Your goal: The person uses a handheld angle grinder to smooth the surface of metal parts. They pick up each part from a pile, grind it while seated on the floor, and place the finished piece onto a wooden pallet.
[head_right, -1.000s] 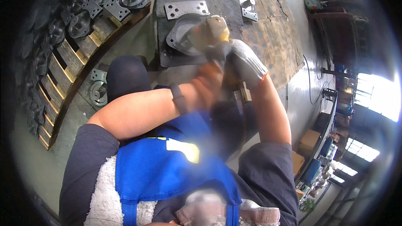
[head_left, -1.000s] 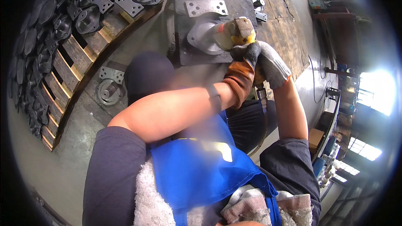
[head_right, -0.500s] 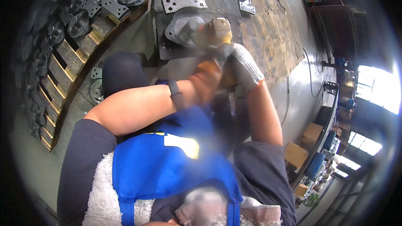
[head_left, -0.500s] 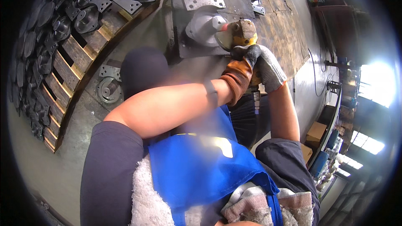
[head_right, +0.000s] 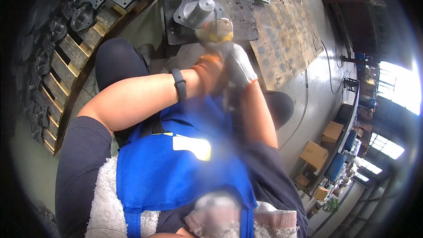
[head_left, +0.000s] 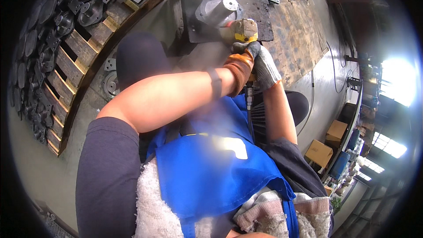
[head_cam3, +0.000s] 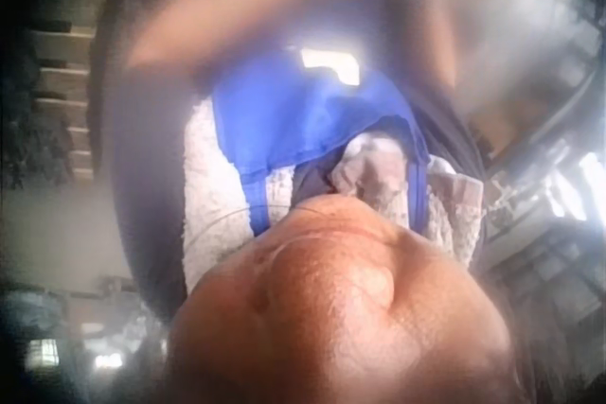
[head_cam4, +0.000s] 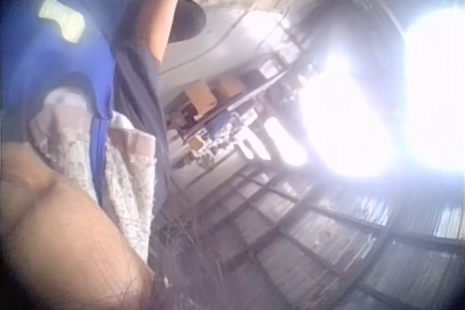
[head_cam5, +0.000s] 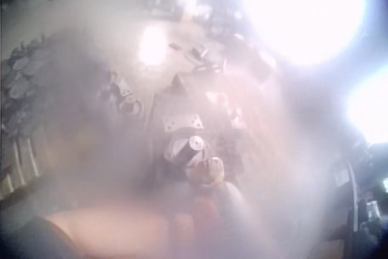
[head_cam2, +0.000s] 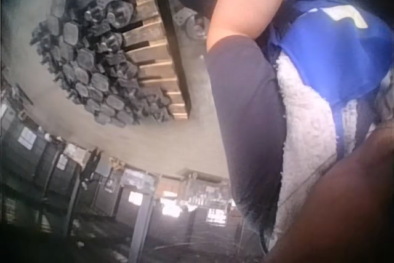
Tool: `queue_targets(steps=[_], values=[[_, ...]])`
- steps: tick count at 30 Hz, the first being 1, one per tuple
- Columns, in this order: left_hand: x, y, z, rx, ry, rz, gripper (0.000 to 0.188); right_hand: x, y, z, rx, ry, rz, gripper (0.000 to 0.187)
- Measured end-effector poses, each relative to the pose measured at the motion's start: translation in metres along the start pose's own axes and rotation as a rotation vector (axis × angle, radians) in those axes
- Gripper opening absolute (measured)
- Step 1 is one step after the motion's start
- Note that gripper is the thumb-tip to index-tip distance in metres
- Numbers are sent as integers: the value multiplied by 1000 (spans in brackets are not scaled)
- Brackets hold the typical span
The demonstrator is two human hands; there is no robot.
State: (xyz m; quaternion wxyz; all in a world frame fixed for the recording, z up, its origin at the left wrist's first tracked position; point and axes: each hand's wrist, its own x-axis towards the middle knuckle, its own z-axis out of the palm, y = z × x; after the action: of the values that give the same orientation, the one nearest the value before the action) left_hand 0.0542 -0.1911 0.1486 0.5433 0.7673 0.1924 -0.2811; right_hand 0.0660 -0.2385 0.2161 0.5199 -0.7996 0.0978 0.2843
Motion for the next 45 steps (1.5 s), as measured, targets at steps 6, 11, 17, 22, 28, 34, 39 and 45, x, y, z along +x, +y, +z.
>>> queue_targets(steps=[6,11,17,22,28,34,39,45], values=[[-29,-3,-54,315,-155,274,60,5,2,1,-257,-5,-132,31],[1,-15,-14,577,186,436,39,2,0,12,-14,-86,-244,27],[-1,-21,-13,511,385,578,31,-11,-15,17,-568,-21,-616,23],[-31,-16,-25,493,367,605,33,-28,-25,19,-573,6,-708,16],[-62,16,-71,521,-86,450,34,-7,1,1,-77,10,-259,22],[-24,22,-25,755,379,719,24,-20,-17,4,294,35,-241,24],[-12,16,-1,496,150,560,36,-11,10,-27,388,-100,-251,32],[42,22,23,395,96,451,46,23,11,-38,564,-53,-55,33]])
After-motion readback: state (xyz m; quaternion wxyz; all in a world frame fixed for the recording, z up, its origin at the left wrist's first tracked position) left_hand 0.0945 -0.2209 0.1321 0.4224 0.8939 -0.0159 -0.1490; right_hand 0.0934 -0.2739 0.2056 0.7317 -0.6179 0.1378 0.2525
